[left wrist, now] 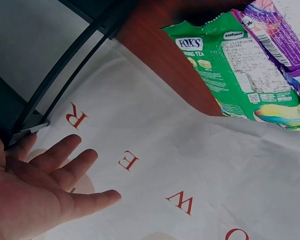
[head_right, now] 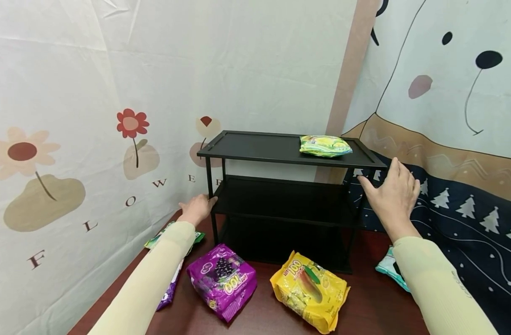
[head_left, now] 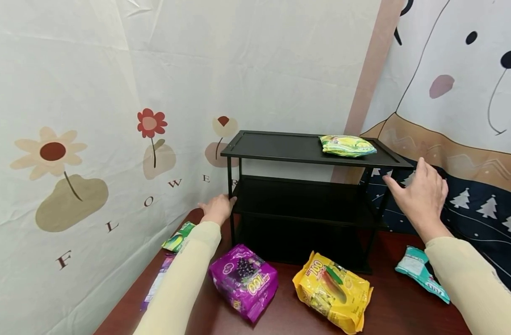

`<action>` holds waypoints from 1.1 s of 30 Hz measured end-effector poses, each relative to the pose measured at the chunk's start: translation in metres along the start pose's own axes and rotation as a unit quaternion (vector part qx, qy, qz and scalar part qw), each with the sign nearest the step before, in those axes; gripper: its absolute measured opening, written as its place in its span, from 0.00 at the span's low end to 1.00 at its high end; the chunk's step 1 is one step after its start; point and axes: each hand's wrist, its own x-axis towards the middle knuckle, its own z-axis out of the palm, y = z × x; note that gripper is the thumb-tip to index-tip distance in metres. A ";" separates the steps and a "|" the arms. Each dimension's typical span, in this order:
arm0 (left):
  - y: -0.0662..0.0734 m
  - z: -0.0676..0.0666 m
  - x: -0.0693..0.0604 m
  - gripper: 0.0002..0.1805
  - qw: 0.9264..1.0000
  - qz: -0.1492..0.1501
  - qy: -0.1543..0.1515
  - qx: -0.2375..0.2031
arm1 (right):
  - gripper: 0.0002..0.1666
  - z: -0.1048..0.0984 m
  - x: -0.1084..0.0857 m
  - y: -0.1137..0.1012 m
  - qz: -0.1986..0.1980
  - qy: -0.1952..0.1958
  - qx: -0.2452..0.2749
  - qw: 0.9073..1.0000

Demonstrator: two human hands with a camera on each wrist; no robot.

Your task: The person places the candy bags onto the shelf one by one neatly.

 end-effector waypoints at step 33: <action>0.001 -0.002 -0.004 0.26 1.000 -0.002 -0.002 0.007 | 0.42 0.047 -0.043 0.029 0.019 -0.090 0.005 0.996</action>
